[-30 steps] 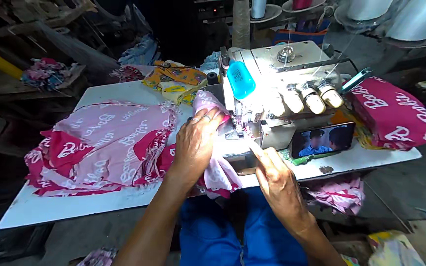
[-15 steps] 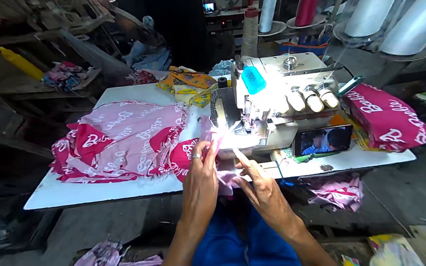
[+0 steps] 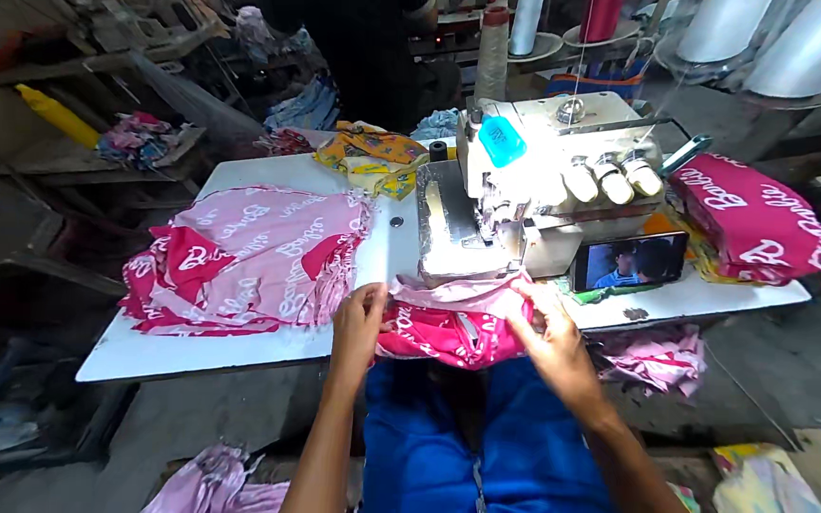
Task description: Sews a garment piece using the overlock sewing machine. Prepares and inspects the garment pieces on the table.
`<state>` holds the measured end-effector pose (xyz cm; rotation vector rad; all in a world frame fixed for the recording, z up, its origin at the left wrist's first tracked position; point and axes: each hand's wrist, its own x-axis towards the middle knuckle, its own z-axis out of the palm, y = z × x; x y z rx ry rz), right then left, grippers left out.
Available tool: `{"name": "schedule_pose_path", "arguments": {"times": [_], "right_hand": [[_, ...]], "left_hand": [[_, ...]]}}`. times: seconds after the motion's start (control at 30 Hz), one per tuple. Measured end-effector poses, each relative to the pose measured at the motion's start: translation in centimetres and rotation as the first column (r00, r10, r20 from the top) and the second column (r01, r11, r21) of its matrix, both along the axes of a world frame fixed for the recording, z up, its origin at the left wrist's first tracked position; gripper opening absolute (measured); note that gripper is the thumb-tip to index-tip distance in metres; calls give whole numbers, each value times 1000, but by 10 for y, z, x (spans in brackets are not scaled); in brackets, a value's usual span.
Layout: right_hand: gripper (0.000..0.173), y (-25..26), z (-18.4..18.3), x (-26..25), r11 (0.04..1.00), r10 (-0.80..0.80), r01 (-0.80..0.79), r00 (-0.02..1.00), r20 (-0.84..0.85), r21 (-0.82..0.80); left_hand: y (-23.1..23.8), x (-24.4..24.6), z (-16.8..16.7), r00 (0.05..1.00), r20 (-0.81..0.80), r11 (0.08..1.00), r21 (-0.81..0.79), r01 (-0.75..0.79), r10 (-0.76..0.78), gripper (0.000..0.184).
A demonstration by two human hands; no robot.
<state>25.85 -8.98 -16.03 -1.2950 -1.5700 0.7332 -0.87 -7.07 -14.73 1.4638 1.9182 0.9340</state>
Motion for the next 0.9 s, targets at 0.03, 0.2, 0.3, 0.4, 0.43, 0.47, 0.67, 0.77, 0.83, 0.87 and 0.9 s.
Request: {"name": "schedule_pose_path", "arguments": {"times": [0.03,0.2,0.3,0.4,0.43,0.47,0.67,0.77,0.83,0.87,0.9], "right_hand": [[42,-9,0,-5,999,44,-44,999,-24,-31],[49,-46,-3,-16,973,203,-216,968,-150,-79],[60,-59,-3,-4,911,352,-363,932,-90,-197],[42,-60,4,18,883,421,-384,902,94,-269],[32,-57,8,25,920,368,-332,915,166,-209],[31,-53,14,32,956,287,-265,929,232,-122],[42,-45,46,34,958,-39,-56,946,322,283],[25,-63,39,-6,942,93,-190,940,328,278],[21,-78,24,-35,902,247,-346,904,349,258],[24,-84,16,-46,869,332,-431,872,359,244],[27,-91,9,-55,830,414,-512,832,369,222]], "left_hand": [[7,-1,4,1000,-19,998,-55,12,-13,43],[37,-8,18,976,-120,981,-87,173,-183,29],[56,-17,57,964,-163,977,-35,209,-212,40],[83,1,118,986,-73,989,4,147,-147,42],[91,5,136,990,-3,989,54,138,-138,39],[101,5,152,988,83,986,115,120,-130,35],[142,-57,185,983,181,909,407,-86,12,39],[112,-84,167,937,-301,927,371,-56,177,52],[88,-117,146,815,-566,970,242,22,123,43],[76,-134,133,782,-614,985,175,0,109,40],[62,-150,120,770,-627,991,128,-49,119,38]]}}
